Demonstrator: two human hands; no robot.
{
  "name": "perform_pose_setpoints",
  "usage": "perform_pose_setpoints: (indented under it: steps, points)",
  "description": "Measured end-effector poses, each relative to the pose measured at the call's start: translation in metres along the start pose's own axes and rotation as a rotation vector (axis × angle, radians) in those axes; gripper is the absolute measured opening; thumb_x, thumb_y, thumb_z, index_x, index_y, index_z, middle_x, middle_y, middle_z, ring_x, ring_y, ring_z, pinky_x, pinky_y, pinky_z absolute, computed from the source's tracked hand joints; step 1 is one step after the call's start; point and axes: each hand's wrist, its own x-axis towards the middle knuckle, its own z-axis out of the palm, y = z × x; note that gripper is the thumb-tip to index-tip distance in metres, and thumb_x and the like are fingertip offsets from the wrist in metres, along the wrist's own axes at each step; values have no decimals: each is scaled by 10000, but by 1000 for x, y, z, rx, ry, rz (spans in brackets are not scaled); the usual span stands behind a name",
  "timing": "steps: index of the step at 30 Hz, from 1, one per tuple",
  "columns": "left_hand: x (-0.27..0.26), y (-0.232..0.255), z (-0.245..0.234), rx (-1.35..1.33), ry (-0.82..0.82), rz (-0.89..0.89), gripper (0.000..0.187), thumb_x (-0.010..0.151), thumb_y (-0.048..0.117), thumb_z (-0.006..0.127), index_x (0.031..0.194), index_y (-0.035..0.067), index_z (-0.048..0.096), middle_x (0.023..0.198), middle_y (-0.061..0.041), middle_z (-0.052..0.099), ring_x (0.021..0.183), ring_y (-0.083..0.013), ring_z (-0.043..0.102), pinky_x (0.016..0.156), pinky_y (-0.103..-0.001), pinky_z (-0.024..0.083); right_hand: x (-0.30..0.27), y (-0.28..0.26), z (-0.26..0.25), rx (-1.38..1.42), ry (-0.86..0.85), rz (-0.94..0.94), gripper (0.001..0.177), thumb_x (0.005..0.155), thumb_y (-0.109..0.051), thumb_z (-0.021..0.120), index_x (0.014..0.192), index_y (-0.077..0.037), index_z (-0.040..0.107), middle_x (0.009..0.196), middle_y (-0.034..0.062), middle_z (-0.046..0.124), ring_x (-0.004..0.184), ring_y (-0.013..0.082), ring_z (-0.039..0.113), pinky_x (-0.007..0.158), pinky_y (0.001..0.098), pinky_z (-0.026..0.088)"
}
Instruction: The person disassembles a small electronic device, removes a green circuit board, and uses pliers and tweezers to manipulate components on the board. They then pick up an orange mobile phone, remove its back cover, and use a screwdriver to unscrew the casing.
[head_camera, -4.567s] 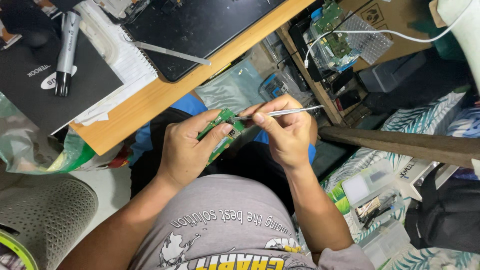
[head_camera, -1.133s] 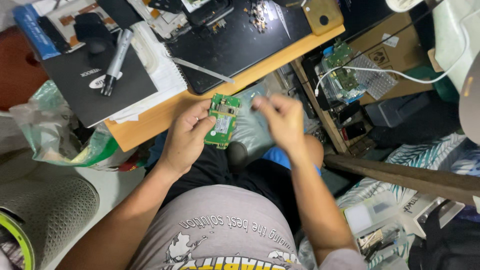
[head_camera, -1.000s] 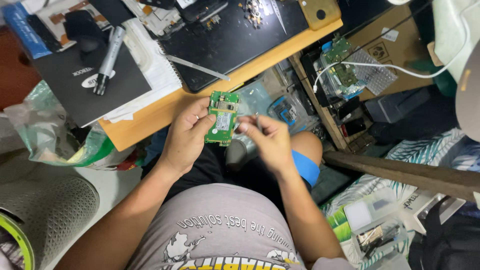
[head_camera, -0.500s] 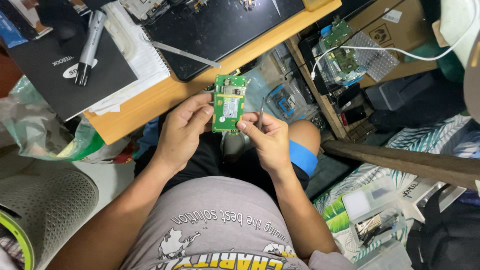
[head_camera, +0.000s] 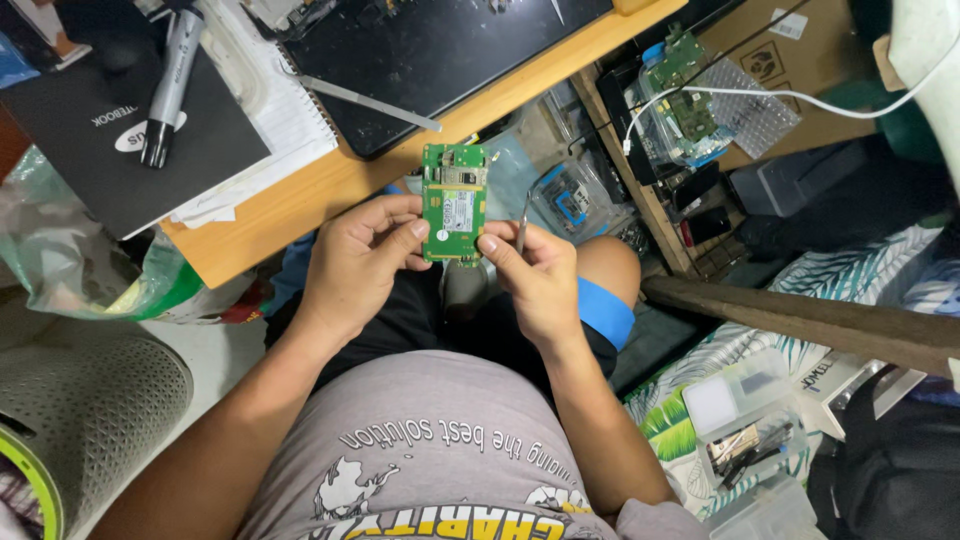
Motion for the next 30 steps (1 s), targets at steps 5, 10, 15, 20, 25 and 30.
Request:
perform_pose_setpoints:
  steps: [5, 10, 15, 20, 25, 30]
  points:
    - [-7, 4, 3, 3, -130, 232, 488, 1033, 154, 653, 1452, -33, 485, 1297, -148, 667, 1140, -164, 667, 961, -266, 537, -17, -17, 18, -634, 107, -605, 174, 954, -1, 705, 1125, 13, 731, 916, 39, 672, 797, 117, 636, 695, 261, 513]
    - [-7, 5, 0, -198, -266, 255, 645, 1090, 316, 614, 1585, -2, 348, 1498, -200, 576, 1320, -226, 615, 1127, -339, 528, -25, -27, 30, -714, -2, -774, 256, 884, 18, 810, 1128, 4, 735, 980, 94, 680, 830, 184, 697, 718, 281, 554]
    - [-9, 6, -5, -467, -363, 110, 714, 1056, 396, 595, 1593, 34, 295, 1512, -222, 528, 1341, -256, 586, 1073, -418, 549, -24, -22, 27, -671, 4, -803, 435, 839, -62, 878, 1229, -17, 690, 1073, 113, 678, 923, 198, 706, 788, 292, 575]
    - [-9, 9, -7, -631, -424, 57, 668, 1094, 419, 504, 1614, 54, 296, 1542, -223, 506, 1385, -272, 553, 1156, -446, 489, -22, -20, 26, -631, 29, -780, 698, 719, -228, 971, 1298, -9, 650, 1126, 118, 635, 999, 206, 636, 879, 306, 529]
    - [-8, 10, -7, -666, -447, 41, 568, 1144, 374, 426, 1553, -14, 364, 1525, -235, 514, 1371, -281, 558, 1172, -464, 486, -20, -17, 25, -646, 33, -764, 739, 710, -245, 987, 1318, -11, 637, 1133, 109, 631, 1003, 198, 628, 877, 294, 522]
    - [-7, 15, -6, -617, -414, 42, 476, 1146, 279, 379, 1496, -41, 410, 1503, -230, 536, 1342, -288, 582, 1141, -449, 512, -19, -14, 25, -618, 42, -741, 721, 724, -212, 983, 1322, -4, 639, 1127, 106, 631, 992, 197, 627, 867, 291, 523]
